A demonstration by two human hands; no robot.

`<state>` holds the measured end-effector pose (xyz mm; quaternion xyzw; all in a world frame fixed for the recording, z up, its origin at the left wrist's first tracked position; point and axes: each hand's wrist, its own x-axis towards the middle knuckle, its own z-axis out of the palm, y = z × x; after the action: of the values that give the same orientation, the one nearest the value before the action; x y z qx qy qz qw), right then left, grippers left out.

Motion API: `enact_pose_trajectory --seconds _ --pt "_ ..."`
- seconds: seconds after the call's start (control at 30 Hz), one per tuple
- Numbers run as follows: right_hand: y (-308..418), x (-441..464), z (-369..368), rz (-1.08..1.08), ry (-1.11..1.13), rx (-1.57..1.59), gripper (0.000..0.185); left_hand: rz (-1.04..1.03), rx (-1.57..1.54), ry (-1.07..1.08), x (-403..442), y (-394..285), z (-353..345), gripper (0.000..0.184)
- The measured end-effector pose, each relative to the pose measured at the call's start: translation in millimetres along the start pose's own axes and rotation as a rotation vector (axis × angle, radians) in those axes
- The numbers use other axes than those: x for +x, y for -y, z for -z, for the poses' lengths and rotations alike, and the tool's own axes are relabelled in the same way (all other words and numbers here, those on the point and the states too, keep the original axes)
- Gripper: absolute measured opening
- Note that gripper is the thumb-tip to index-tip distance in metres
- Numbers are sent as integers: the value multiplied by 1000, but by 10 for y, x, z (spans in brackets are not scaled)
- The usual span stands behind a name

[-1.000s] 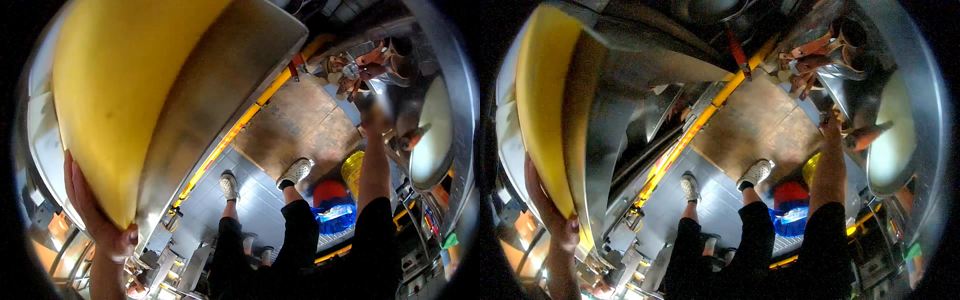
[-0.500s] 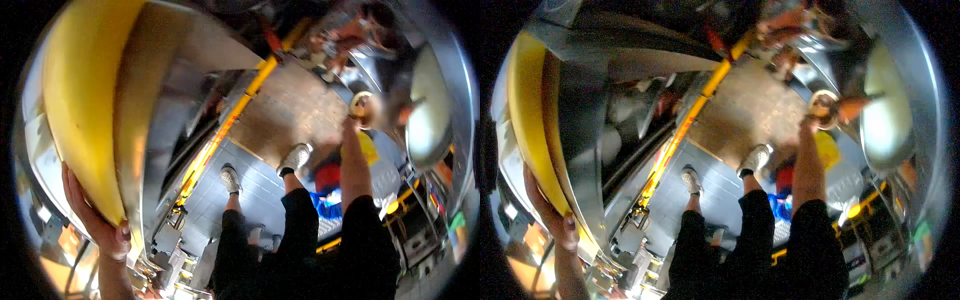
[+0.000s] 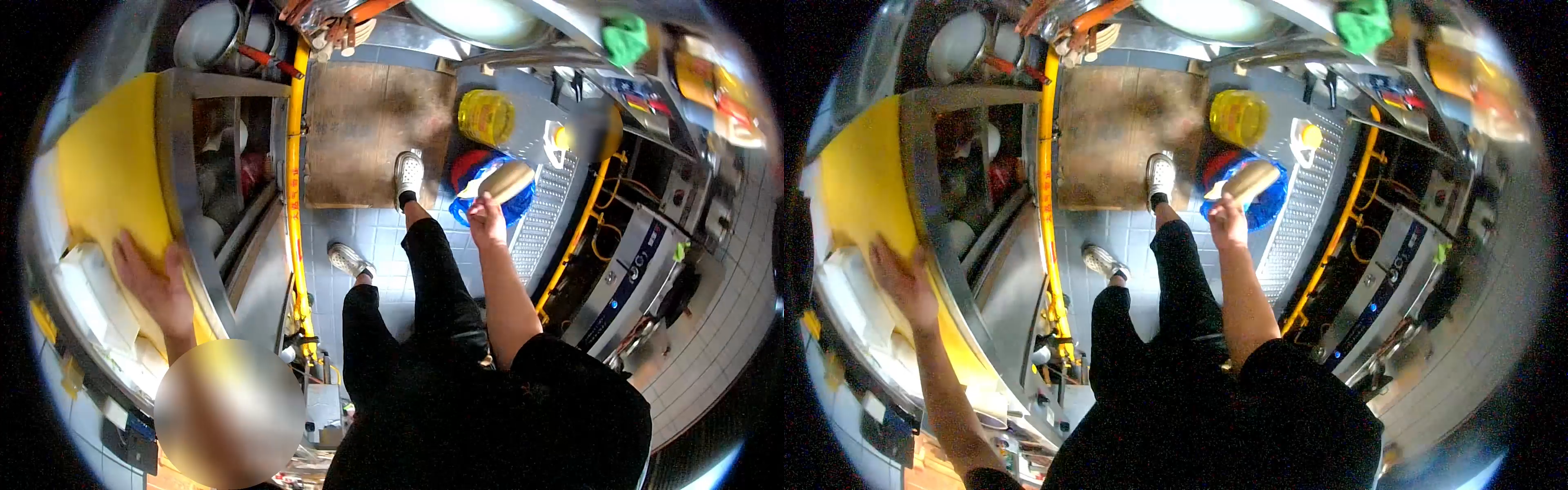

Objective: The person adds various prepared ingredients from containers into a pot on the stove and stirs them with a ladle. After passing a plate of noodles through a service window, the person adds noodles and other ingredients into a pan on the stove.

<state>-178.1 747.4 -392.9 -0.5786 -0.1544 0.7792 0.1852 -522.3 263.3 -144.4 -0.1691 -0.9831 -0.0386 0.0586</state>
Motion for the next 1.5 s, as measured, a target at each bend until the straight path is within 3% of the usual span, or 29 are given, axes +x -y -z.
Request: enact_pose_trajectory --seconds 0.03,0.07,0.1,0.2,0.23,0.3,0.33,0.37,0.43,0.47,0.5,0.53,0.57,0.63,0.67,0.7,0.73,0.8,0.87,0.93,0.97,1.0,1.07,1.17,1.27,1.3,1.4,1.5 --pt "64 92 392 -31 150 180 20 -11 10 -18 4 50 -29 78" --pt "262 -152 344 -55 162 318 20 -16 28 -41 7 64 -61 78" --pt "403 -66 691 -48 409 331 21 -18 36 -50 -5 40 -60 79" --pt "556 -85 998 788 308 -134 11 -22 162 -25 -4 82 -110 86" --pt "641 -185 937 559 548 167 3 16 93 -22 8 62 -63 91" --pt "814 -385 811 -97 778 865 17 72 149 18 -11 93 -116 95" --pt "824 -728 455 -195 973 933 19 50 85 44 9 73 -2 97" --pt "808 -1134 124 -242 960 954 23 84 -6 59 17 69 51 92" --pt "805 -1692 -206 -287 1014 813 27 4 -40 -164 -174 -239 525 68" --pt "772 -1964 -374 -344 1045 718 27 60 -224 -271 -322 -490 767 59" --pt "741 -2237 -539 -399 1079 625 28 66 -261 -483 -546 -679 919 53" --pt "664 -2341 -657 -409 1033 487 24 -42 -222 -486 -823 -876 1275 44" --pt "587 -2465 -780 -425 991 350 20 -110 -534 -372 -1131 -994 1667 40" --pt "387 -3189 -1253 -489 993 -1 13 -303 -550 -483 -1865 -1016 1979 36" --pt "266 -3003 -1356 -563 1067 -176 24 -395 -512 -489 -2284 -995 1971 37" --pt "32 -3674 -1705 -382 1119 -464 28 -282 -587 -439 -2689 -1011 1843 43" --pt "-232 -3793 -1882 -288 1114 -683 27 -308 -591 -320 -3060 -914 1736 45" --pt "-810 -4343 -2263 -19 1068 -1094 24 -118 -617 -128 -3551 -711 1604 48" --pt "-1445 -4244 -2458 34 1109 -1308 23 -25 -761 -48 -3979 -402 1537 43" --pt "-2013 -4230 -2594 100 1115 -1427 31 179 -770 -164 -4339 -160 1851 37" --pt "-2281 -4434 -2623 222 1045 -1528 33 279 -777 -220 -4523 -76 2051 33" --pt "-2474 -4513 -2683 175 939 -1552 38 382 -784 -294 -4695 -74 2268 33" --pt "-2768 -4647 -2626 338 895 -1662 36 574 -791 -421 -5084 -121 2625 32" --pt "-3283 -3678 -2902 590 916 -1843 38 664 -698 -560 -5523 -288 2529 33" --pt "-3272 -4122 -2827 379 1046 -1726 30 855 -640 -534 -5892 -718 2358 34" --pt "-3322 -4177 -2833 175 950 -1541 26 906 -625 -520 -5993 -800 2411 32" --pt "-3301 -4330 -2922 51 994 -1737 25 1043 -584 -538 -6146 -998 2408 28" --pt "-3204 -4450 -2986 209 1100 -2022 36 1138 -543 -591 -6174 -1168 2279 25"
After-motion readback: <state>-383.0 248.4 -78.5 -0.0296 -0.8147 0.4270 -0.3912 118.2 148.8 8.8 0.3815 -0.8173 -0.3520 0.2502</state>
